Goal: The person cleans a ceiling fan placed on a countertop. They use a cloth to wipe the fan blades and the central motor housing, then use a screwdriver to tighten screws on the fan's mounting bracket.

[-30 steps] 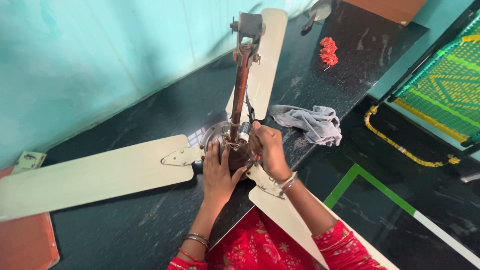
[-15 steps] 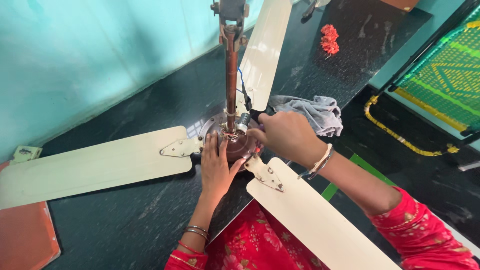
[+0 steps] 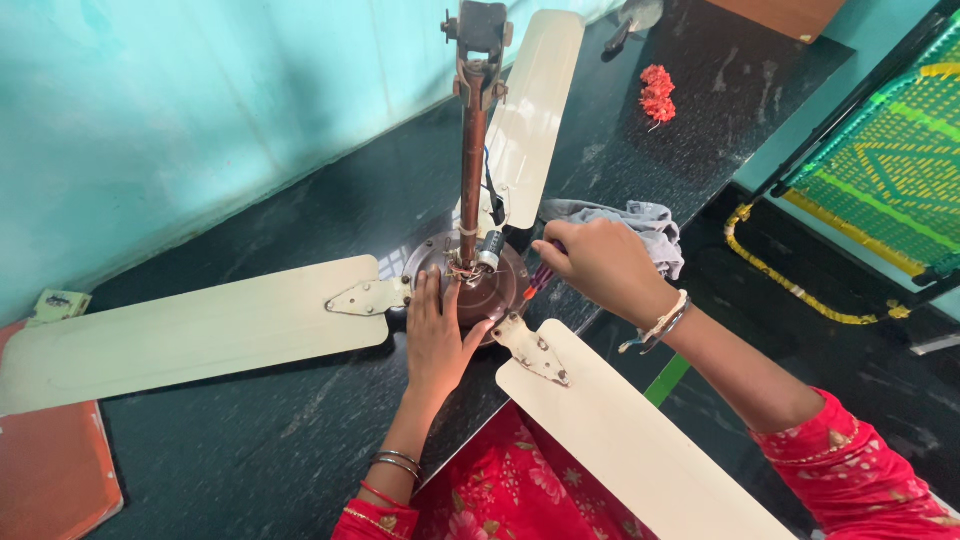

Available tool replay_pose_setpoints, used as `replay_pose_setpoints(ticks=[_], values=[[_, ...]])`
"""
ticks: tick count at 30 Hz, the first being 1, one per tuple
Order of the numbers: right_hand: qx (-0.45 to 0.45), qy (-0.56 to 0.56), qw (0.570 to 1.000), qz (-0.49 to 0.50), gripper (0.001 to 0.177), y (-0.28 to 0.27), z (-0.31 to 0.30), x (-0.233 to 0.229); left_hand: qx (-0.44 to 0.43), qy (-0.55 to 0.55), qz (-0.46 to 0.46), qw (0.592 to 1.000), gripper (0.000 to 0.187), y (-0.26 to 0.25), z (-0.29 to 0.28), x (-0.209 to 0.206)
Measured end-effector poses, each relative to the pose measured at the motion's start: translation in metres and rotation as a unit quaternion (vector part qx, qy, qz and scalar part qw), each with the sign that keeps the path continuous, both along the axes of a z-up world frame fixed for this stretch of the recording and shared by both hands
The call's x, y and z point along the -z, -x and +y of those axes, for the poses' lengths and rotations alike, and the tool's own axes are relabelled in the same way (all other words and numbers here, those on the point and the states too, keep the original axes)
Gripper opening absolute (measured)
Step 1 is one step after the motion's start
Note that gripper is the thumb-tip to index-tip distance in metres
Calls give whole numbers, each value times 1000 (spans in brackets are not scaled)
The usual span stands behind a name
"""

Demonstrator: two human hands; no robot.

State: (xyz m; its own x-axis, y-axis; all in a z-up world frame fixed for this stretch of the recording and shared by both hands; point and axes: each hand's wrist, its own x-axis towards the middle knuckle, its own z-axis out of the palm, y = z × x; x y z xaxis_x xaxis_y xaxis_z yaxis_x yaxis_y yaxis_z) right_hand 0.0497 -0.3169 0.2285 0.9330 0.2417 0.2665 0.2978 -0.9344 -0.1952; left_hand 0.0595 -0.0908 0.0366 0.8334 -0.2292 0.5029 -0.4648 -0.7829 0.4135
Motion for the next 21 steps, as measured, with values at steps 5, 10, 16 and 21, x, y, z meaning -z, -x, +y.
replay_pose_setpoints(ticks=[5, 10, 16, 21], values=[[-10, -16, 1000, 16, 29, -2, 1, 4, -1, -4, 3, 1000, 87, -1, 0, 0], [-8, -16, 1000, 20, 30, -1, 3, 2, -2, -6, 1, 1000, 87, -1, 0, -2], [-22, -33, 998, 48, 27, -4, -3, -7, -4, -14, 10, 1000, 86, -2, -1, -3], [-53, -4, 998, 29, 23, -2, 0, -6, -4, -7, 9, 1000, 86, 0, 0, -2]])
